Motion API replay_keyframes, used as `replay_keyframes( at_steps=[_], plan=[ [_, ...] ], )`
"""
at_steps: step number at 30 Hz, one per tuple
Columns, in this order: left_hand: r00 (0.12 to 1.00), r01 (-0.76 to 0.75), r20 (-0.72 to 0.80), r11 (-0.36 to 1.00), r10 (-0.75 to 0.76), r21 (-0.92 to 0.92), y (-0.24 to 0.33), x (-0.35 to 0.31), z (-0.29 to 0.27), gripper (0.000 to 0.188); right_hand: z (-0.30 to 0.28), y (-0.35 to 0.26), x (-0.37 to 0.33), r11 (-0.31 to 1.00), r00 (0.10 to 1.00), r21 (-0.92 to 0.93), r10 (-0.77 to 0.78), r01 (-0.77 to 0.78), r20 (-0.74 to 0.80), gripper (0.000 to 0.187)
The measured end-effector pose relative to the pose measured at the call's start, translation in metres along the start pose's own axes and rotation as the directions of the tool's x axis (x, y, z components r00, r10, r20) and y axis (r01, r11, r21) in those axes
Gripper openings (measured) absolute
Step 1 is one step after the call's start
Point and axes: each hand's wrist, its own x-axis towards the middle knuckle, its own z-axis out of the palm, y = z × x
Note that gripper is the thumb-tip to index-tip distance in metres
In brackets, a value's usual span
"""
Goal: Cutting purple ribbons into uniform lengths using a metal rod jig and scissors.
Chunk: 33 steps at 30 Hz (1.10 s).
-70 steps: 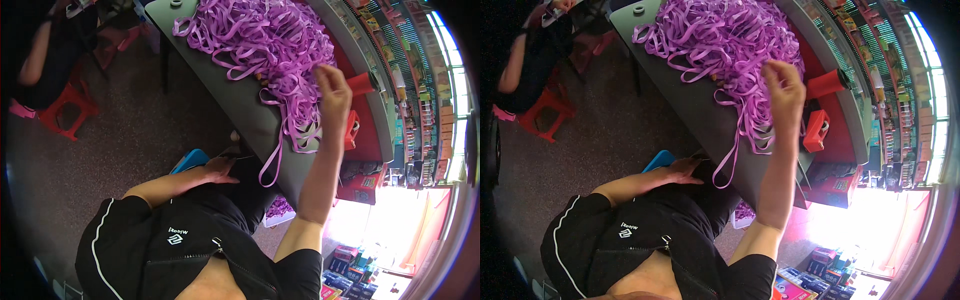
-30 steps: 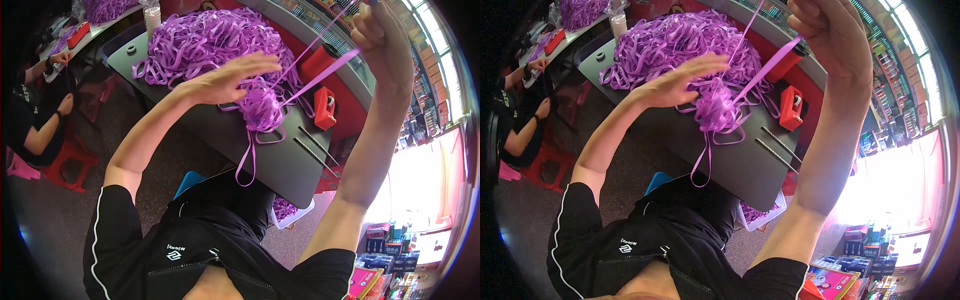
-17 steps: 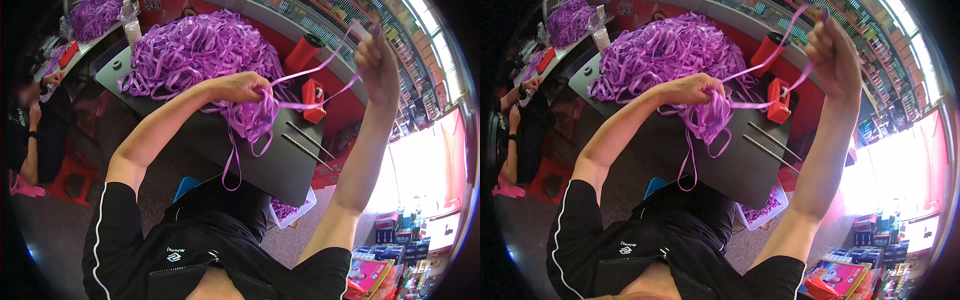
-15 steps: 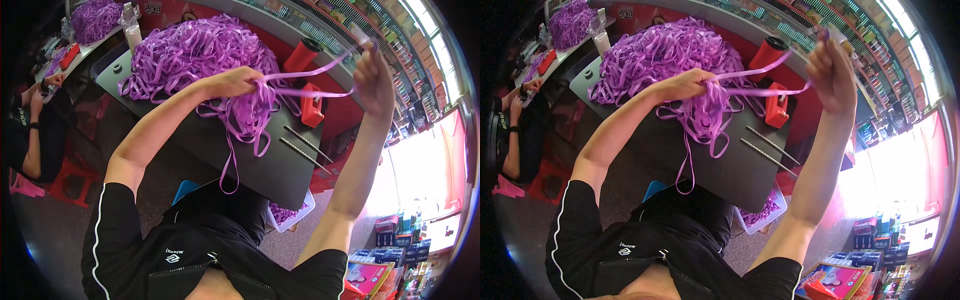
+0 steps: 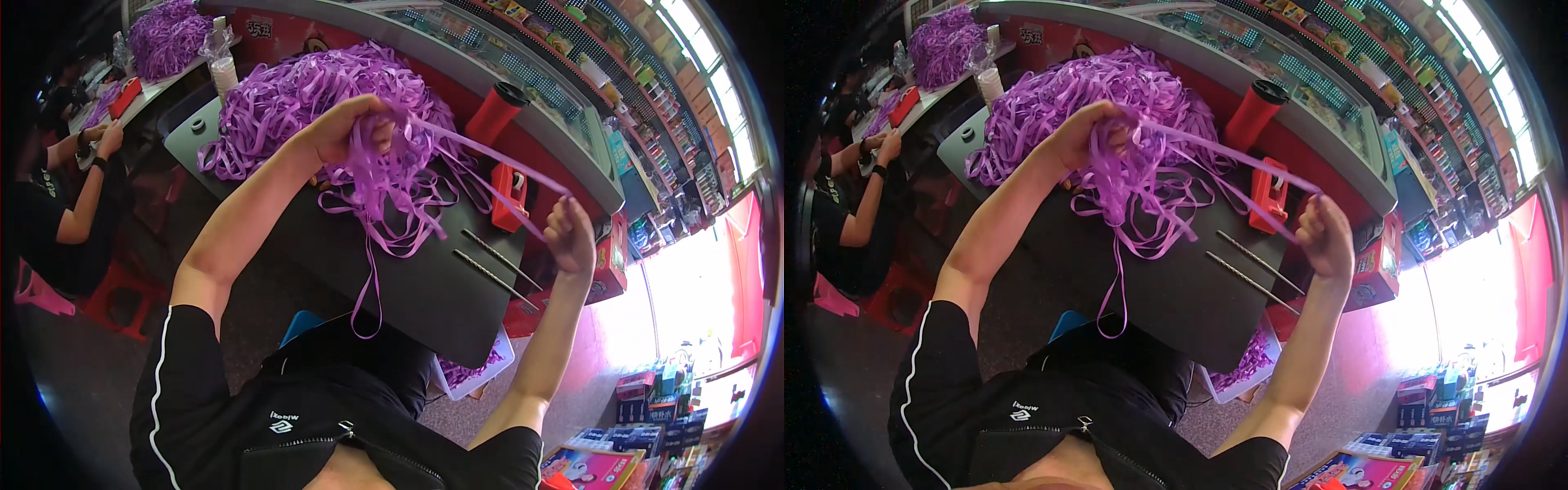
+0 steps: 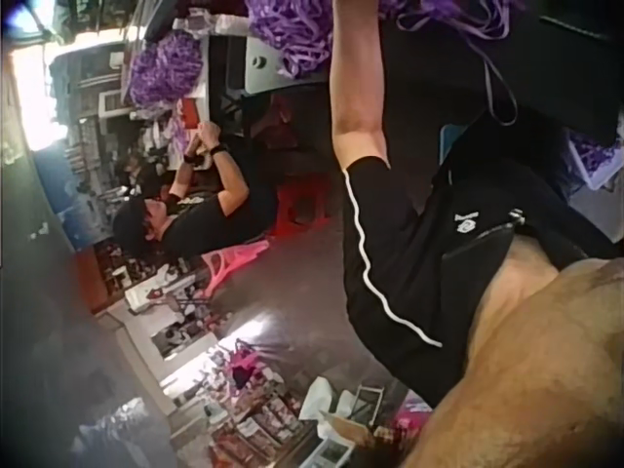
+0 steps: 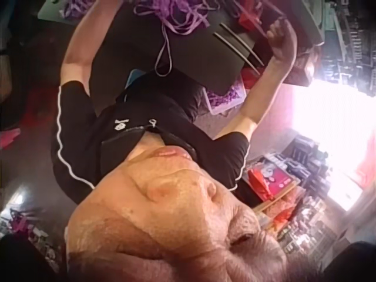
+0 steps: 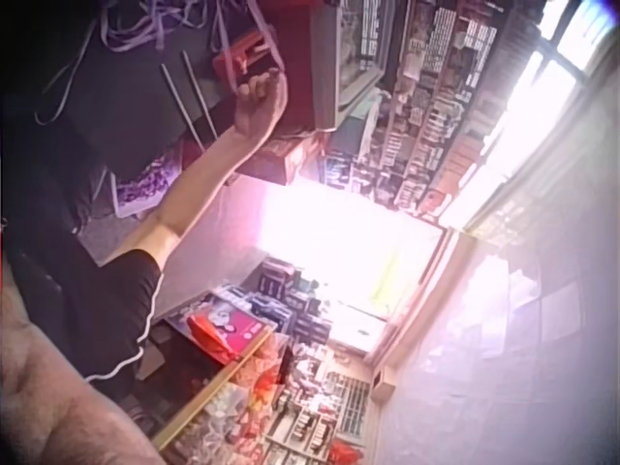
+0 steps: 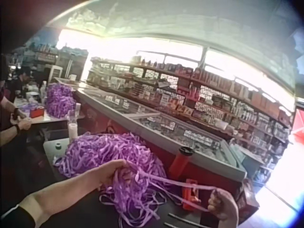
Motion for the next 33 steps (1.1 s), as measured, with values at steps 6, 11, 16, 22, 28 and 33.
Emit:
replay_keyframes(
  at_steps=[6,11,16,22,28,33],
  plan=[
    [0.876,-0.062,-0.477,0.998,0.066,0.025,0.021,0.023,-0.01,0.015,0.0,0.034,-0.037,0.995,0.995,-0.019,0.096,-0.097,-0.02,0.018],
    [0.862,-0.012,-0.354,0.713,0.362,0.701,0.013,0.007,-0.068,0.024,-0.026,0.018,-0.091,0.941,0.987,0.305,-0.159,0.147,0.013,0.015],
    [0.889,0.311,-0.345,0.156,0.3,0.938,0.046,-0.006,-0.047,0.03,-0.025,-0.015,-0.184,0.905,0.937,0.242,-0.336,0.35,-0.101,0.016],
    [0.883,0.184,0.083,-0.502,0.462,0.845,0.005,-0.042,0.007,0.056,-0.031,-0.001,-0.256,0.963,0.663,-0.207,-0.269,0.173,-0.698,0.014],
    [0.947,-0.314,0.294,-0.169,-0.13,0.934,-0.052,-0.091,0.074,0.045,-0.077,0.095,-0.308,0.982,0.507,-0.088,-0.163,0.168,-0.846,0.017],
    [0.981,-0.142,0.132,-0.067,-0.139,0.988,-0.087,-0.104,0.068,0.019,-0.1,0.156,-0.329,0.958,0.458,0.131,-0.001,0.256,-0.889,0.019]
  ],
)
